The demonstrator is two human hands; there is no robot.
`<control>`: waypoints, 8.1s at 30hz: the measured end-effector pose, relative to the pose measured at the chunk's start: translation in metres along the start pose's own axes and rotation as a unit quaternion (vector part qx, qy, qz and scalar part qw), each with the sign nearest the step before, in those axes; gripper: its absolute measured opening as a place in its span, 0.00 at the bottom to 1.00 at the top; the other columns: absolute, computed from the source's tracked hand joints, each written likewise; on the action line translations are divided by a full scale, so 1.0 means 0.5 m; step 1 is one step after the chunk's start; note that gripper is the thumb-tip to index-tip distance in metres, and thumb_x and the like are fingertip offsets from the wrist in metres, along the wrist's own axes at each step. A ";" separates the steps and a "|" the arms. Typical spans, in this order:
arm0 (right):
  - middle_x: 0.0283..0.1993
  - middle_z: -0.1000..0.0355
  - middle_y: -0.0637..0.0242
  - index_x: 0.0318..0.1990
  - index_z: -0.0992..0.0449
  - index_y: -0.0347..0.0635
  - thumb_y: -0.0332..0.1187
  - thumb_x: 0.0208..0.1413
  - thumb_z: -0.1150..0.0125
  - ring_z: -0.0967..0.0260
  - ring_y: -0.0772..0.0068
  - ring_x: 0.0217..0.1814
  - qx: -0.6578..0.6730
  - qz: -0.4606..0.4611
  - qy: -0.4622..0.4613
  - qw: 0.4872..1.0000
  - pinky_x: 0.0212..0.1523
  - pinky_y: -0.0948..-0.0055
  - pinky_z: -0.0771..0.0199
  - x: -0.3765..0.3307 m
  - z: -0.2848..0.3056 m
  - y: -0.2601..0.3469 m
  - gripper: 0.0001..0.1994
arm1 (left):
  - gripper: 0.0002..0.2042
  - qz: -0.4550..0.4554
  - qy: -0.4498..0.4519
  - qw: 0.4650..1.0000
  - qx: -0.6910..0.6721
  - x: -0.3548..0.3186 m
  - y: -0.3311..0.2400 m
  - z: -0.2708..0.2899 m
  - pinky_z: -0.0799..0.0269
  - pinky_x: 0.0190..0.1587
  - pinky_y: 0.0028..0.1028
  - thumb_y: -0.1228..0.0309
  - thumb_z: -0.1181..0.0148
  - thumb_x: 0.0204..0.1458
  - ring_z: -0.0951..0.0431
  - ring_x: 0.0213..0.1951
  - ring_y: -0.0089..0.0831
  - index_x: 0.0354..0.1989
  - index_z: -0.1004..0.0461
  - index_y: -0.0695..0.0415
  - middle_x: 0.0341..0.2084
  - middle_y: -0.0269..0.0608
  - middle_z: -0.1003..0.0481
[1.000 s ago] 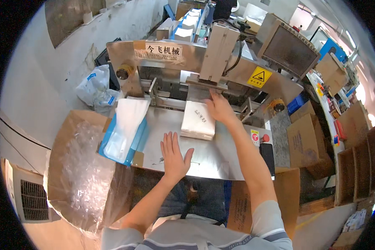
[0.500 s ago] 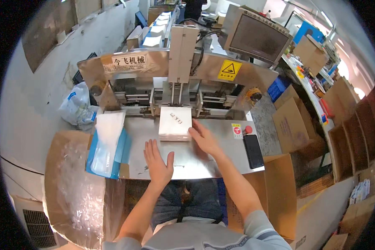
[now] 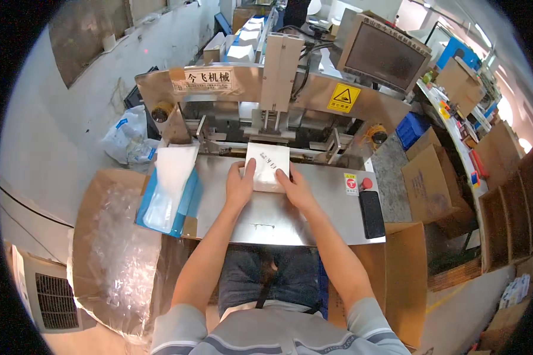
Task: Packaging small white boxes into plastic bags using a heat-sealing machine and then placing them into a larger cardboard box.
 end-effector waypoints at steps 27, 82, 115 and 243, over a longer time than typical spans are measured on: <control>0.60 0.28 0.60 0.67 0.36 0.35 0.23 0.47 0.29 0.29 0.66 0.61 0.098 -0.079 -0.273 0.954 0.64 0.64 0.31 -0.586 0.485 0.001 0.36 | 0.45 0.052 0.403 0.810 0.423 0.200 0.064 -0.146 0.35 0.62 0.50 0.28 0.45 0.47 0.27 0.59 0.58 0.51 0.21 0.65 0.54 0.64 0.25; 0.70 0.40 0.41 0.72 0.45 0.34 0.37 0.63 0.38 0.38 0.40 0.69 -0.421 -0.073 -0.197 0.882 0.67 0.56 0.36 -0.596 0.517 -0.217 0.34 | 0.05 -0.174 -0.085 0.981 0.011 -0.234 -0.243 0.300 0.24 0.42 0.24 0.81 0.39 0.57 0.21 0.36 0.24 0.40 0.20 0.65 0.35 0.39 0.19; 0.71 0.38 0.50 0.70 0.40 0.32 0.24 0.59 0.37 0.35 0.58 0.68 -0.162 0.047 -0.296 0.940 0.65 0.61 0.33 -0.545 0.468 -0.012 0.32 | 0.11 -0.204 -0.197 0.936 0.208 0.034 -0.133 0.484 0.24 0.40 0.40 0.66 0.43 0.60 0.18 0.36 0.51 0.39 0.19 0.62 0.31 0.55 0.20; 0.64 0.31 0.49 0.64 0.33 0.35 0.45 0.61 0.41 0.35 0.48 0.68 -0.527 0.184 0.018 0.830 0.63 0.50 0.32 0.192 -0.025 0.102 0.29 | 0.27 -0.319 0.090 0.871 0.361 -0.257 -0.056 0.008 0.45 0.68 0.54 0.56 0.39 0.57 0.34 0.64 0.55 0.56 0.29 0.65 0.59 0.58 0.30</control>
Point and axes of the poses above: each hand's wrist, its own x-axis towards the middle knuckle, its own z-axis out of the back of the hand, y = z × x, the point moved 7 cm from there along x, towards the middle knuckle
